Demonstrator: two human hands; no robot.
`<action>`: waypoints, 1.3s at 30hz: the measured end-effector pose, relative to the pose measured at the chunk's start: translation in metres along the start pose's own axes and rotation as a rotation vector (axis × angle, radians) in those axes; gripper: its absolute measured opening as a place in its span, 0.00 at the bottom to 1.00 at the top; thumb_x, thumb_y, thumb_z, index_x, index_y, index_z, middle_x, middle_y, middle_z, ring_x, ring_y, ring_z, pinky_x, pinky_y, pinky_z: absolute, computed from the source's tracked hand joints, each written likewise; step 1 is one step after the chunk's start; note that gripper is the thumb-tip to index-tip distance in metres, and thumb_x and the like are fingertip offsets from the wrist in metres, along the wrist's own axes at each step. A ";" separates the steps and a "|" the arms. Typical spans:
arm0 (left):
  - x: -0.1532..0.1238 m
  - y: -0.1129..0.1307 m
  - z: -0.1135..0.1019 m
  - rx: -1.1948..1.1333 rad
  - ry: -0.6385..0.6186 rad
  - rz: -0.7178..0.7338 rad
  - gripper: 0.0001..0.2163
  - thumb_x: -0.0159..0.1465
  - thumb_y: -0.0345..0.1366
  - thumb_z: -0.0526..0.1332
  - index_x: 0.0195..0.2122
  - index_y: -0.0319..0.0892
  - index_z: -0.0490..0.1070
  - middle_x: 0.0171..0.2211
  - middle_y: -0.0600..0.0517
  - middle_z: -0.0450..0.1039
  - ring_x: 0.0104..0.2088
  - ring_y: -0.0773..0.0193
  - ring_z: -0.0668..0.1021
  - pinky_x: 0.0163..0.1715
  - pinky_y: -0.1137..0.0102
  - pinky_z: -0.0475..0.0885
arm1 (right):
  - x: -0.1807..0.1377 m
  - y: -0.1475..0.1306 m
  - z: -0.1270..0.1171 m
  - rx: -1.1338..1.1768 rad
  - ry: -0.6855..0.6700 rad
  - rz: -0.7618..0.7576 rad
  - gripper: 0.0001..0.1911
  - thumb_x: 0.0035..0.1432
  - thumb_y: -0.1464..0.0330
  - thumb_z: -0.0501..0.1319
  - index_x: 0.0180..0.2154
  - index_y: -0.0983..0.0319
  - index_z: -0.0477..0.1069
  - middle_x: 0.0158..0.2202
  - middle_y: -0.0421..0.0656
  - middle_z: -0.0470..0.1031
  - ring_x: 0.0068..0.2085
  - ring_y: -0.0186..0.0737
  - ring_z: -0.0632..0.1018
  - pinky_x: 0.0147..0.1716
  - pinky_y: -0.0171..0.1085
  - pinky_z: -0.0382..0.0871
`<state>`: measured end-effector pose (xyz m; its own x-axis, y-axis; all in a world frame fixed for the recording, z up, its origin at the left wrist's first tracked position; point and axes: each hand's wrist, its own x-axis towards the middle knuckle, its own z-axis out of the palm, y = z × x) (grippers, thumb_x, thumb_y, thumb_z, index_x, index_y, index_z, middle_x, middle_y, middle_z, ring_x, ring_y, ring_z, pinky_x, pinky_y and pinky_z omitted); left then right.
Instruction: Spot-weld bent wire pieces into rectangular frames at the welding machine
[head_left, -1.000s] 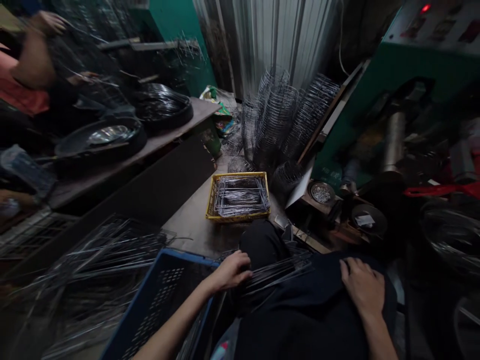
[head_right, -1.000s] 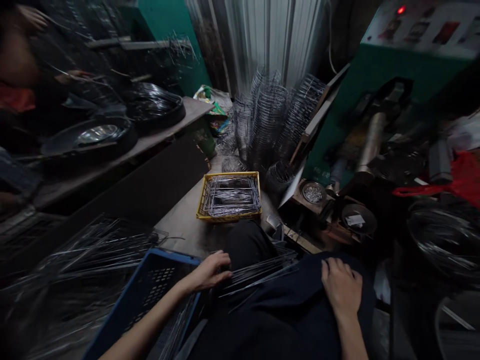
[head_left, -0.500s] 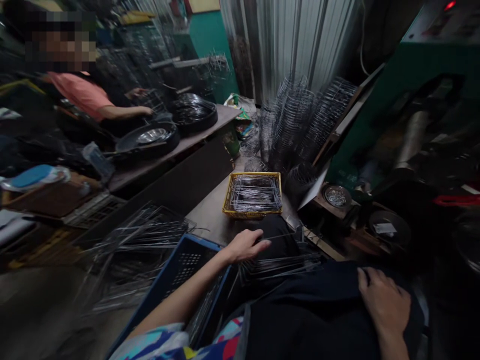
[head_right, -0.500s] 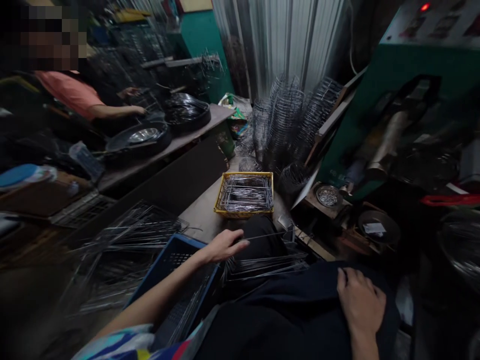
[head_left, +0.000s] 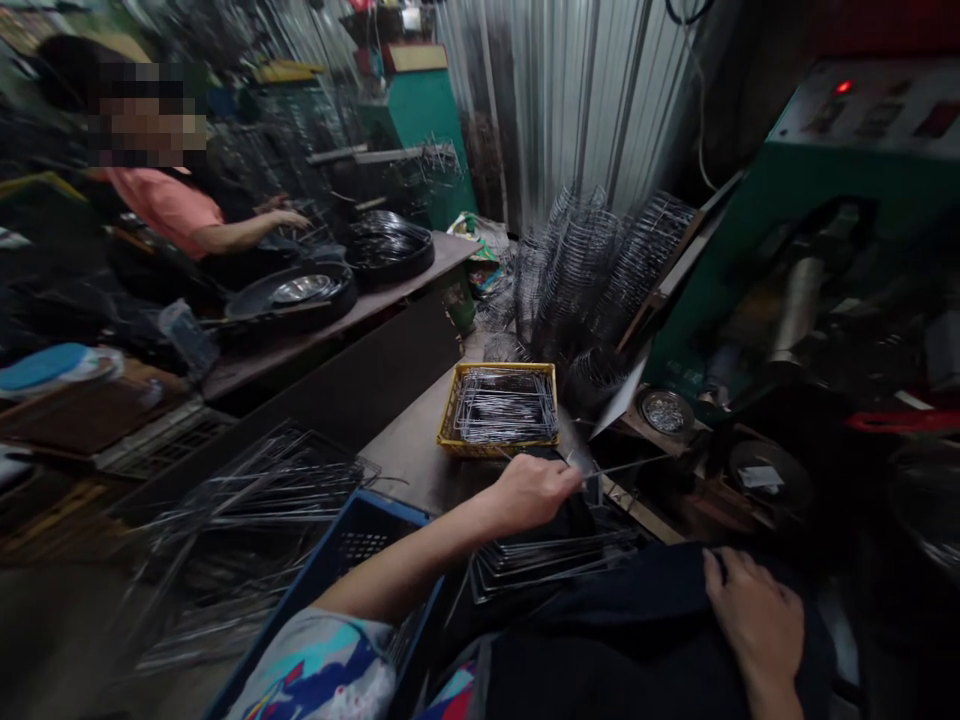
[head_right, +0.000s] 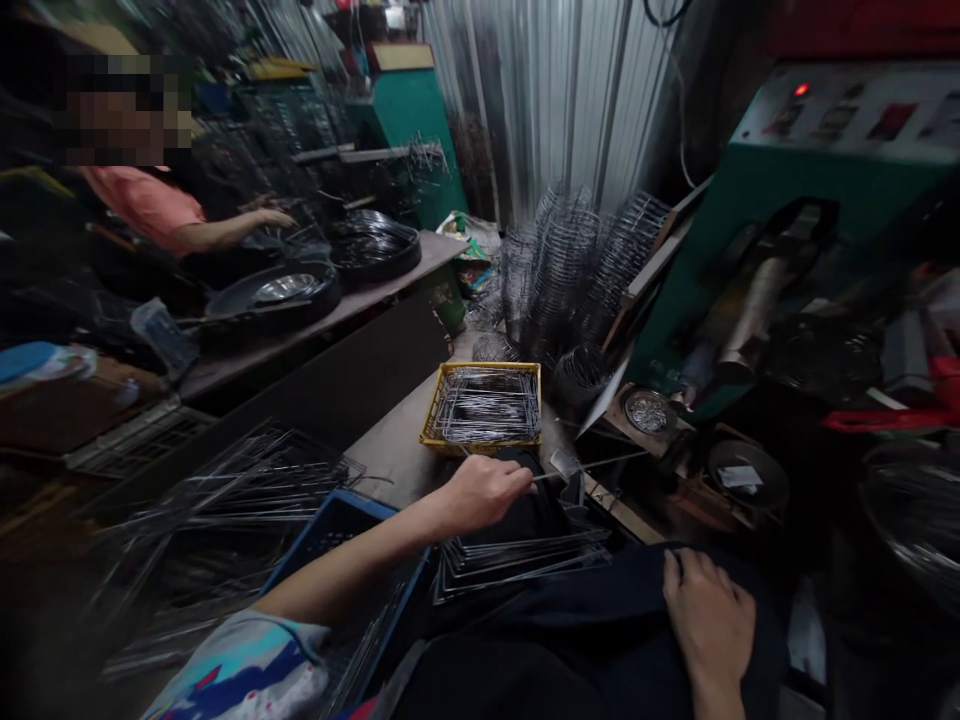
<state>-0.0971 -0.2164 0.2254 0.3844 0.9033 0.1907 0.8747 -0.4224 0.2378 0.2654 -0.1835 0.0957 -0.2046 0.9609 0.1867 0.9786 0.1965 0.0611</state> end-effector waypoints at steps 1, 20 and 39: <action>-0.003 -0.005 -0.012 -0.071 0.130 -0.007 0.12 0.69 0.34 0.53 0.35 0.38 0.74 0.28 0.45 0.77 0.26 0.61 0.77 0.25 0.71 0.67 | 0.000 -0.001 -0.002 0.007 0.001 -0.003 0.17 0.64 0.61 0.49 0.34 0.59 0.74 0.33 0.46 0.77 0.36 0.45 0.76 0.38 0.43 0.59; -0.126 -0.068 -0.032 -1.934 1.195 -0.667 0.18 0.74 0.32 0.42 0.48 0.30 0.71 0.15 0.60 0.56 0.11 0.74 0.57 0.09 0.81 0.56 | 0.016 -0.019 -0.019 0.503 -0.114 0.140 0.25 0.62 0.49 0.48 0.42 0.58 0.75 0.42 0.49 0.79 0.43 0.51 0.78 0.44 0.46 0.66; -0.135 0.021 0.068 -1.580 0.080 -1.047 0.47 0.54 0.49 0.70 0.69 0.48 0.44 0.30 0.49 0.78 0.27 0.57 0.80 0.15 0.75 0.67 | -0.007 -0.040 -0.094 1.341 -0.250 0.332 0.37 0.62 0.53 0.55 0.66 0.65 0.55 0.25 0.38 0.70 0.16 0.27 0.60 0.13 0.29 0.54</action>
<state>-0.1107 -0.3424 0.1396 -0.1016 0.8210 -0.5619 -0.3373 0.5029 0.7958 0.2256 -0.2164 0.1840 -0.0922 0.9797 -0.1780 0.2849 -0.1453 -0.9475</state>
